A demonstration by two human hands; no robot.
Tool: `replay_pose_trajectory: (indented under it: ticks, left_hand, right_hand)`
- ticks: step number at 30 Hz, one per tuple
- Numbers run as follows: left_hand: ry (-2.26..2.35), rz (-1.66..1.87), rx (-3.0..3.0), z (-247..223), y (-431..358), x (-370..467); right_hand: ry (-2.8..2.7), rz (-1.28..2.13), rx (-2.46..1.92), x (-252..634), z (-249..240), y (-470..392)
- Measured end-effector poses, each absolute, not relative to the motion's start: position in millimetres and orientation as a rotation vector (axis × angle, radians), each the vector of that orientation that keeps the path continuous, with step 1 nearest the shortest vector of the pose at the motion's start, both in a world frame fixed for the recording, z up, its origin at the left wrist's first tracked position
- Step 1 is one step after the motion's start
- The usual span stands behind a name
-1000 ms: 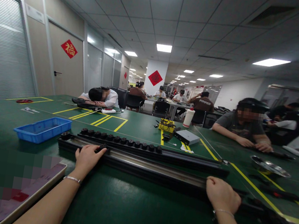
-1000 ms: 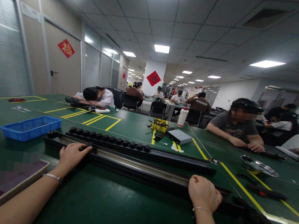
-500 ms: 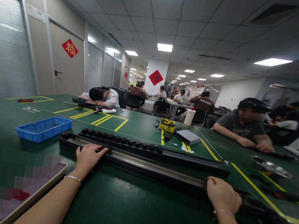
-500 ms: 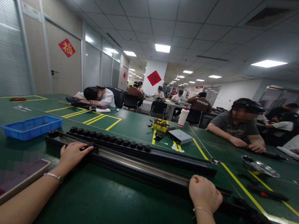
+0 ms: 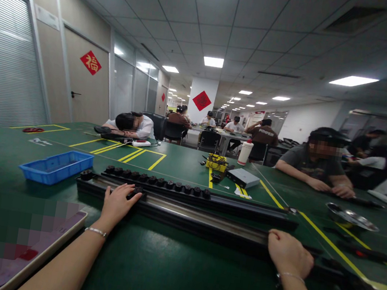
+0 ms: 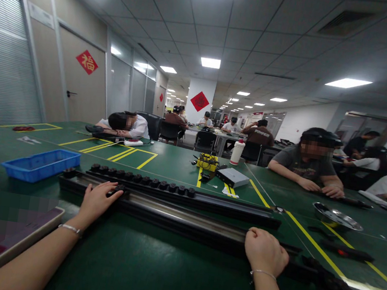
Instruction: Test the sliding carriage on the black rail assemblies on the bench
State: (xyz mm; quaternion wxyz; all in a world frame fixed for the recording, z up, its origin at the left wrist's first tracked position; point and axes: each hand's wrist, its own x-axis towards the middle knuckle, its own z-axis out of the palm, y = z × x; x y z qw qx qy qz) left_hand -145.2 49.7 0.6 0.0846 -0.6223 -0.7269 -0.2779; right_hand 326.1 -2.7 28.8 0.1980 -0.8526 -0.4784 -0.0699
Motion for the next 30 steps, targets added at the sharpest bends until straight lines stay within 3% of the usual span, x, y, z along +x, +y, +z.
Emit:
replay_pose_trajectory:
  ticks: [30]
  left_hand:
    - [-2.056,-0.550,-2.010,-2.3,51.4,-151.4]
  right_hand:
    - [-1.356,-0.219,-2.392,329.1,25.3,-0.2]
